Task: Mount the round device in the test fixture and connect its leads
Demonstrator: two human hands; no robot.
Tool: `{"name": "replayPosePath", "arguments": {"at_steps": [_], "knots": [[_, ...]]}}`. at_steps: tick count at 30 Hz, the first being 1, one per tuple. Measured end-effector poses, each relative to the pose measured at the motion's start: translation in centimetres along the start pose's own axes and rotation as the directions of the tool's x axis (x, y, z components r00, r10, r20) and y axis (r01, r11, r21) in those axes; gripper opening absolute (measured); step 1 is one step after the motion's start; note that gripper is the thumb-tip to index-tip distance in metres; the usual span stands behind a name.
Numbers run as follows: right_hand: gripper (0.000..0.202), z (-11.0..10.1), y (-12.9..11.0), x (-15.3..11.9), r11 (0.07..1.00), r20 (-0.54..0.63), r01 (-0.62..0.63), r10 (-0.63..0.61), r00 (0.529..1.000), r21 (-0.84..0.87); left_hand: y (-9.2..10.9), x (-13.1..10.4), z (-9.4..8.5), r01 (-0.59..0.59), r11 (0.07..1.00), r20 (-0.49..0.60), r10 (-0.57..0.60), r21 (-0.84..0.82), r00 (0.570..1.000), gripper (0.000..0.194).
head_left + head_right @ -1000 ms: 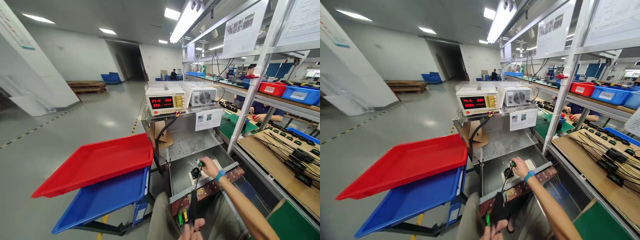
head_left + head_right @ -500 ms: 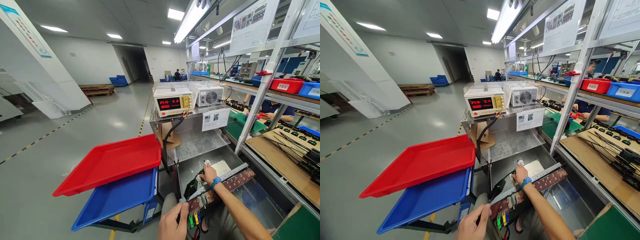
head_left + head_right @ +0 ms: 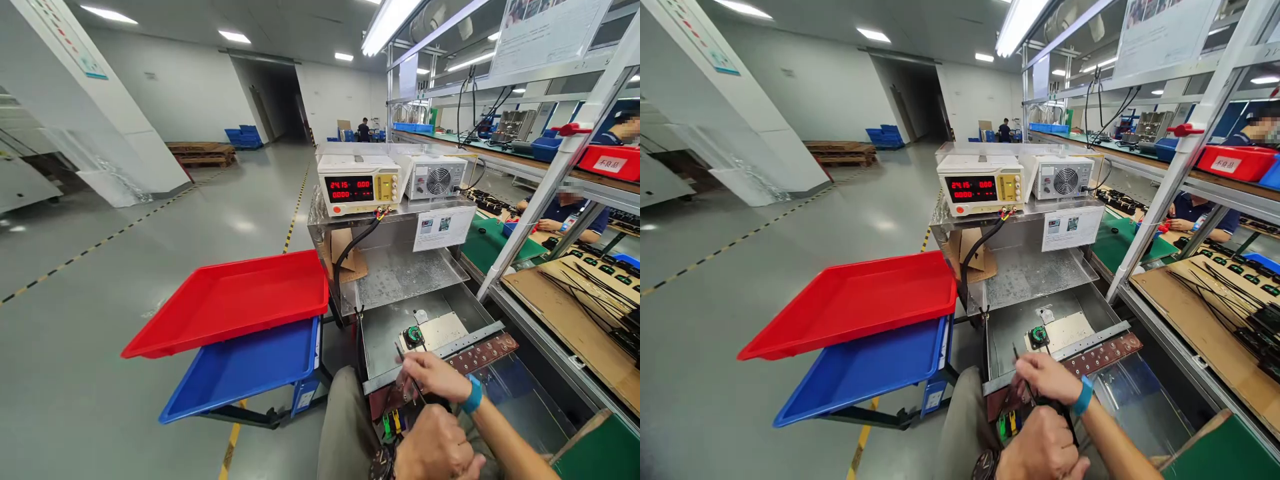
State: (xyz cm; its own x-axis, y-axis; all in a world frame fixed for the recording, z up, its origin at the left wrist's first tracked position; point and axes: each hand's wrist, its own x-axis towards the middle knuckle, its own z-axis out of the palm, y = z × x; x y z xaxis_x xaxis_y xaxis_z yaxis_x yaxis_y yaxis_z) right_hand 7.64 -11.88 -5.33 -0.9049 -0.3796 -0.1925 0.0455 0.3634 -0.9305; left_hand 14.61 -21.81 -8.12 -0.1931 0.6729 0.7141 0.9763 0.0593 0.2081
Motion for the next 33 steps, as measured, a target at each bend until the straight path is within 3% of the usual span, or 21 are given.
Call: {"name": "replayPosePath", "arguments": {"at_steps": [2, 3, 5, 6, 7, 9, 10, 11, 12, 16, 20, 22, 24, 26, 28, 30, 33], "knots": [[0.06, 2.1, -0.9, -2.0, 0.971, 0.05, -0.035, 0.024, 0.998, 0.238, 0.2, -1.1, 1.4, -0.092, 0.989, -0.039, 0.088, -0.112, 0.995, 0.058], [0.061, 2.8, -1.3, -3.0, 0.955, 0.016, -0.032, 0.028, 0.999, 0.295, 0.5, -1.6, 1.4, -0.093, 0.983, -0.073, 0.083, -0.16, 0.994, 0.059], [0.057, 3.5, -1.6, -4.7, 0.951, -0.117, 0.028, 0.008, 0.993, 0.308, 0.9, -2.6, 0.0, 0.039, 0.971, -0.196, -0.087, -0.237, 0.977, 0.051], [0.055, 3.6, -1.7, -5.4, 0.954, -0.164, 0.047, 0.002, 0.986, 0.295, 1.0, -2.9, -1.2, 0.16, 0.95, -0.273, -0.235, -0.269, 0.933, 0.043], [0.053, 3.7, -1.6, -6.0, 0.958, -0.193, 0.05, 0.005, 0.981, 0.281, 1.0, -3.3, -2.5, 0.313, 0.904, -0.344, -0.405, -0.293, 0.847, 0.033], [0.052, 4.2, -1.5, -7.1, 0.966, -0.213, 0.032, 0.024, 0.977, 0.256, 0.6, -3.6, -4.9, 0.605, 0.727, -0.426, -0.684, -0.326, 0.592, 0.017], [0.052, 4.6, -1.3, -7.5, 0.97, -0.215, 0.02, 0.033, 0.976, 0.243, 0.3, -3.8, -5.8, 0.706, 0.622, -0.426, -0.77, -0.338, 0.475, 0.015], [0.052, 5.1, -1.1, -7.7, 0.972, -0.212, 0.012, 0.039, 0.977, 0.235, -0.1, -3.8, -6.5, 0.769, 0.536, -0.41, -0.825, -0.35, 0.388, 0.018], [0.052, 5.7, -0.9, -7.9, 0.973, -0.206, 0.01, 0.039, 0.978, 0.232, -0.4, -3.9, -6.9, 0.799, 0.478, -0.39, -0.858, -0.366, 0.335, 0.02], [0.051, 8.0, -0.1, -8.2, 0.966, -0.193, 0.006, 0.046, 0.98, 0.26, -0.7, -4.5, -6.5, 0.804, 0.384, -0.292, -0.917, -0.453, 0.273, 0.025], [0.055, 9.9, 0.3, -8.3, 0.955, -0.202, -0.016, 0.08, 0.976, 0.297, 0.1, -5.1, -5.7, 0.733, 0.135, -0.15, -0.988, -0.667, 0.045, 0.038], [0.058, 10.6, 0.4, -8.5, 0.951, -0.188, -0.044, 0.105, 0.977, 0.305, 0.4, -5.4, -5.6, 0.683, 0.054, -0.108, -0.993, -0.729, -0.037, 0.042], [0.058, 11.3, 0.6, -8.9, 0.963, -0.207, -0.083, 0.139, 0.968, 0.257, 0.5, -5.9, -5.6, 0.676, 0.086, -0.15, -0.988, -0.732, -0.037, 0.038], [0.054, 12.0, 1.0, -9.3, 0.978, -0.281, -0.129, 0.171, 0.944, 0.163, 0.4, -6.7, -5.6, 0.712, 0.18, -0.229, -0.973, -0.679, 0.028, 0.031], [0.051, 12.8, 1.4, -9.7, 0.983, -0.375, -0.167, 0.182, 0.909, 0.072, 0.4, -7.8, -5.5, 0.746, 0.263, -0.265, -0.957, -0.612, 0.12, 0.027], [0.043, 13.4, 1.7, -10.0, 0.986, -0.428, -0.167, 0.147, 0.892, -0.008, 0.3, -9.1, -5.5, 0.762, 0.282, -0.225, -0.957, -0.583, 0.182, 0.025], [0.029, 14.0, 1.8, -9.8, 0.988, -0.408, -0.1, 0.045, 0.912, -0.115, 0.0, -10.9, -5.6, 0.775, 0.256, -0.098, -0.964, -0.578, 0.245, 0.027]]}}
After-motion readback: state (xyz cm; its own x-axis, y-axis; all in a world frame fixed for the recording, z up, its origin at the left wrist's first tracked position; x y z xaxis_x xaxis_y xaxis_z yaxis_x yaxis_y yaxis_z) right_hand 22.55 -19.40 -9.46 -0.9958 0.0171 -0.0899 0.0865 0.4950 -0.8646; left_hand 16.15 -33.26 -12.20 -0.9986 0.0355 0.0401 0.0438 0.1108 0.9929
